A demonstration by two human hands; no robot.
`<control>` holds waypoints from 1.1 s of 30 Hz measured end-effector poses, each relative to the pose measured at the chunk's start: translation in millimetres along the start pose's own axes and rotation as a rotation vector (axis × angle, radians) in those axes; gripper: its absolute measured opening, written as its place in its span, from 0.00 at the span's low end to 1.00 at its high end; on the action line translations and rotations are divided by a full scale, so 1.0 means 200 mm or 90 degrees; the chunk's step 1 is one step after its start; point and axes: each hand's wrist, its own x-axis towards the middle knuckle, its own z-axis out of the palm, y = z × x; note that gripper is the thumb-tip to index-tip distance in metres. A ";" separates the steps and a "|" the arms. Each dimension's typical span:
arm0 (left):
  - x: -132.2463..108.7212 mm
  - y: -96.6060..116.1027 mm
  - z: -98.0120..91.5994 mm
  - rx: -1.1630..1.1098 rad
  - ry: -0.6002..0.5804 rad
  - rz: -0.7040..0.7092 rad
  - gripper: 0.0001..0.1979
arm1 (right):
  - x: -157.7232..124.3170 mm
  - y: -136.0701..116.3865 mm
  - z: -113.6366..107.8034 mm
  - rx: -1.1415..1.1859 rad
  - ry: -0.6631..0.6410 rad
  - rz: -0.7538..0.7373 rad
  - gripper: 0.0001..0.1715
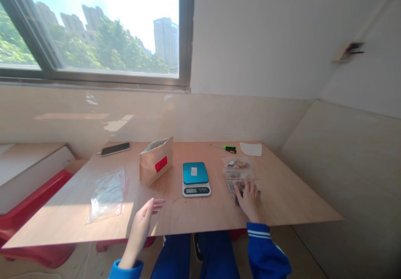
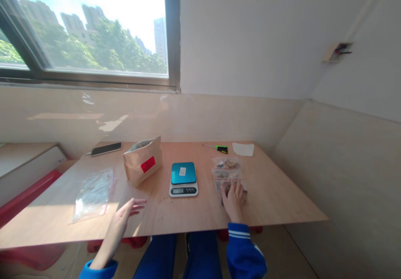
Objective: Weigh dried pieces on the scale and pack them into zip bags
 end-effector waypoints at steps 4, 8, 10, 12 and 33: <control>0.03 0.08 -0.05 0.057 0.136 0.094 0.22 | -0.14 -0.03 0.14 -0.046 -0.034 0.032 0.40; 0.14 0.26 -0.05 0.123 0.302 0.206 0.17 | -0.11 -0.04 0.15 -0.046 -0.011 0.035 0.40; 0.27 0.36 -0.05 0.155 0.369 0.275 0.15 | -0.09 -0.04 0.14 -0.023 -0.019 0.037 0.40; 0.44 0.46 -0.06 0.187 0.404 0.331 0.15 | -0.09 -0.03 0.14 0.023 -0.032 0.053 0.40; 0.14 0.26 0.03 0.128 0.259 0.156 0.18 | -0.42 -1.18 -0.28 0.475 -0.133 -0.498 0.19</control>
